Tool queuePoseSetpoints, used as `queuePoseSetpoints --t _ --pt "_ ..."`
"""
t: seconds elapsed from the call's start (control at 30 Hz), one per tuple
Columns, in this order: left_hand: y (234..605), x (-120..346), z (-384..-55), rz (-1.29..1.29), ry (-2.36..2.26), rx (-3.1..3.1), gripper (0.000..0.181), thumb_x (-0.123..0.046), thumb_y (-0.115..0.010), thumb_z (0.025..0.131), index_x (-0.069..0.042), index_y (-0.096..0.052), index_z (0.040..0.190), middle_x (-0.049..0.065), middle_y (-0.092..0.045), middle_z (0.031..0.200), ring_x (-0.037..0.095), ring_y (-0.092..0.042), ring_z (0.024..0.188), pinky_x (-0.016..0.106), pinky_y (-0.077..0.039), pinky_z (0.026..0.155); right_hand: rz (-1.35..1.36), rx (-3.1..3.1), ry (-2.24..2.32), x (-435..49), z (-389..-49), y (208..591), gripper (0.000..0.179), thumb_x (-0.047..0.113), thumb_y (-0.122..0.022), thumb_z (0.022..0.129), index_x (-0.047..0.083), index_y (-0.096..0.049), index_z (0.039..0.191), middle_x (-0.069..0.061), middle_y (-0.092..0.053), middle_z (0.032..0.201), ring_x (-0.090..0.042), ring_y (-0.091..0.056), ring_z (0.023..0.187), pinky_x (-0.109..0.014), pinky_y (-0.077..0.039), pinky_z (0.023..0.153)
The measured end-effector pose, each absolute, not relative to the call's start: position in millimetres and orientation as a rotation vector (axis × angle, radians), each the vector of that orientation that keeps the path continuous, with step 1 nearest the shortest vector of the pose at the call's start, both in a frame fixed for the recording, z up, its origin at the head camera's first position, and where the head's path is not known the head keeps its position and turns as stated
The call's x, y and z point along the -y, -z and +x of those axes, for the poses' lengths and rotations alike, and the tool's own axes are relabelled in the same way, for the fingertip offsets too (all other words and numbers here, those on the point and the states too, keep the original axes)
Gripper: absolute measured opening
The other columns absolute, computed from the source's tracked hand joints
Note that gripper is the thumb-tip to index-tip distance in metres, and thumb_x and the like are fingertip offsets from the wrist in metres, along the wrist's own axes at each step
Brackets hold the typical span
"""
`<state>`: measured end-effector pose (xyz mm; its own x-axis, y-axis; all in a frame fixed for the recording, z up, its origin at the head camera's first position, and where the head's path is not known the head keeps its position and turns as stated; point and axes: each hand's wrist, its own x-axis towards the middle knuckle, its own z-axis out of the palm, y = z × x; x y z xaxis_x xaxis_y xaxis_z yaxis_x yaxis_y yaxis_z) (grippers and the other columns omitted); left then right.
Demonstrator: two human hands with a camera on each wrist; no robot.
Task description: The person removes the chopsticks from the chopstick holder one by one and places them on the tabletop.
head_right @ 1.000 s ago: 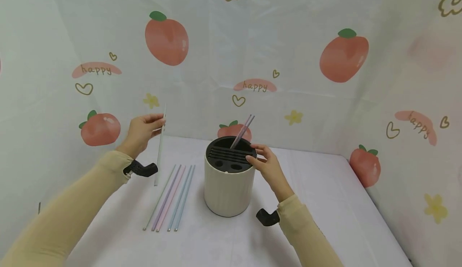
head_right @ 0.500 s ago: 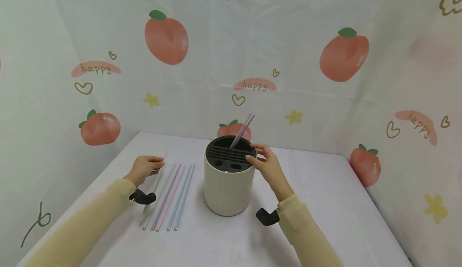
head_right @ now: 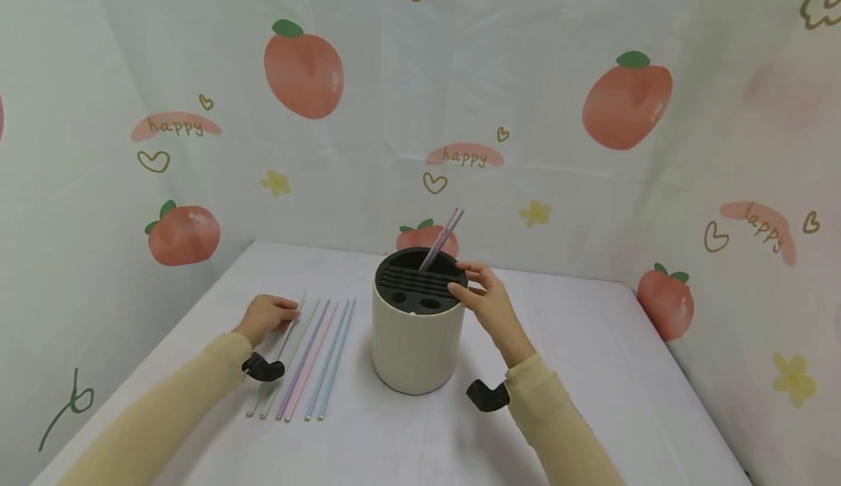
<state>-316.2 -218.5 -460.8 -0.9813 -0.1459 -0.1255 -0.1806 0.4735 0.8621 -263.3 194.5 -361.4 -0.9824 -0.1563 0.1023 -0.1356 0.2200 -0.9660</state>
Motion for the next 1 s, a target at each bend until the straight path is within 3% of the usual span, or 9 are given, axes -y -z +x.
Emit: queuePoseSetpoints --t 0.23,1.0 --pt "466.0 215.6 -316.9 -0.253 -1.516 -2.685 0.026 -0.001 -0.073 0.079 0.011 -0.068 0.102 0.01 -0.071 0.08 0.01 -0.06 0.064 0.021 -0.054 0.059 -0.292 -2.437 1.932 -195.3 -262.7 362.0 0.052 0.024 -0.064 0.094 0.008 -0.042 0.139 -0.02 -0.045 0.138 -0.038 -0.047 0.131 -0.054 -0.04 0.107" --pt "465.2 211.0 -317.6 -0.246 -1.384 -2.765 0.026 -0.004 -0.077 0.077 0.007 -0.068 0.099 0.013 -0.069 0.084 0.014 -0.059 0.066 0.023 -0.051 0.06 -0.283 -2.442 1.927 -194.6 -263.1 361.4 0.052 0.024 -0.064 0.095 0.009 -0.043 0.139 -0.019 -0.044 0.139 -0.038 -0.047 0.131 -0.055 -0.039 0.107"
